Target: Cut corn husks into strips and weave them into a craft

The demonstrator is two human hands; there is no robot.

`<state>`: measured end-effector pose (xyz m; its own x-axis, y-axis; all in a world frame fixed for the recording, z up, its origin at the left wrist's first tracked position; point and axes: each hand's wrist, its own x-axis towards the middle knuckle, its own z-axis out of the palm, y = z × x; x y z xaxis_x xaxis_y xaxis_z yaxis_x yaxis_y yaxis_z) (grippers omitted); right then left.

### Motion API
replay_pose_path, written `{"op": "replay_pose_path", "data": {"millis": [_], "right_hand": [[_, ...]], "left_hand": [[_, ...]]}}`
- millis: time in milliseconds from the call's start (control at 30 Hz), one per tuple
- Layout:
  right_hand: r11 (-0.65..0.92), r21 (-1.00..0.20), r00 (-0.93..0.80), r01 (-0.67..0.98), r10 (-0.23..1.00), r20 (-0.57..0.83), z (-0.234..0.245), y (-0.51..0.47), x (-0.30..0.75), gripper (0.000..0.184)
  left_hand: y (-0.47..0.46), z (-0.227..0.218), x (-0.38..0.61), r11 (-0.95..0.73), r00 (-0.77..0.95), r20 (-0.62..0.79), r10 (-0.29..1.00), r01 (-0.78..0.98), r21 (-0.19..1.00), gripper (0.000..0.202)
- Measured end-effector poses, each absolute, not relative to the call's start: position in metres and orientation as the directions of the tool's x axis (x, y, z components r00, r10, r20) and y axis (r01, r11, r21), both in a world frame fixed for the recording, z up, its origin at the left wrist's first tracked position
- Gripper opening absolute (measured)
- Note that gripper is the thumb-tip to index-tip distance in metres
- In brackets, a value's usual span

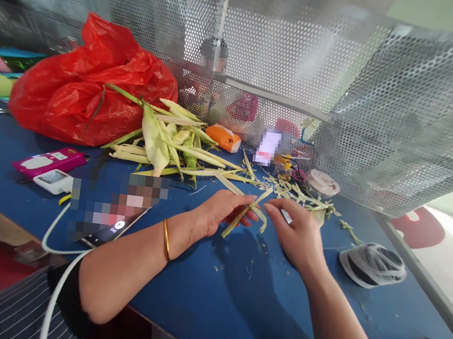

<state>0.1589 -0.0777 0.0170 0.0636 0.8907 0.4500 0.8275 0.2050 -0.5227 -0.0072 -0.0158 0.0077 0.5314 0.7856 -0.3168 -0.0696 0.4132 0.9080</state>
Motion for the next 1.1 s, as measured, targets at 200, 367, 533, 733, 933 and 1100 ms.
{"op": "replay_pose_path", "data": {"millis": [200,367,533,733,933,1100], "right_hand": [[0.15,-0.718,-0.037,0.68,0.985,0.171,0.009,-0.076,0.152,0.033],[0.145,-0.621,0.014,0.77,0.97,0.244,0.007,-0.077,0.156,0.033],[0.153,-0.633,0.034,0.759,0.961,0.273,0.007,-0.075,0.16,0.033],[0.093,-0.833,0.157,0.545,0.965,0.21,0.0,-0.071,0.157,0.032],[0.081,-0.854,0.399,0.514,0.859,0.321,-0.002,-0.069,0.163,0.029],[-0.017,-0.886,0.563,0.463,0.778,0.279,-0.004,-0.065,0.183,0.036]], "left_hand": [[-0.015,0.002,-0.006,0.401,0.527,-0.296,0.796,-0.094,0.911,0.017],[-0.017,-0.004,-0.002,0.406,0.539,-0.308,0.784,-0.07,0.911,0.011],[-0.016,-0.005,0.0,0.416,0.518,-0.319,0.793,-0.078,0.906,0.009],[-0.017,0.003,-0.004,0.38,0.5,-0.299,0.813,-0.067,0.923,0.01],[-0.014,0.005,-0.005,0.4,0.412,-0.317,0.855,-0.134,0.907,0.011],[-0.013,0.005,-0.008,0.427,0.41,-0.337,0.847,-0.149,0.892,0.012]]}}
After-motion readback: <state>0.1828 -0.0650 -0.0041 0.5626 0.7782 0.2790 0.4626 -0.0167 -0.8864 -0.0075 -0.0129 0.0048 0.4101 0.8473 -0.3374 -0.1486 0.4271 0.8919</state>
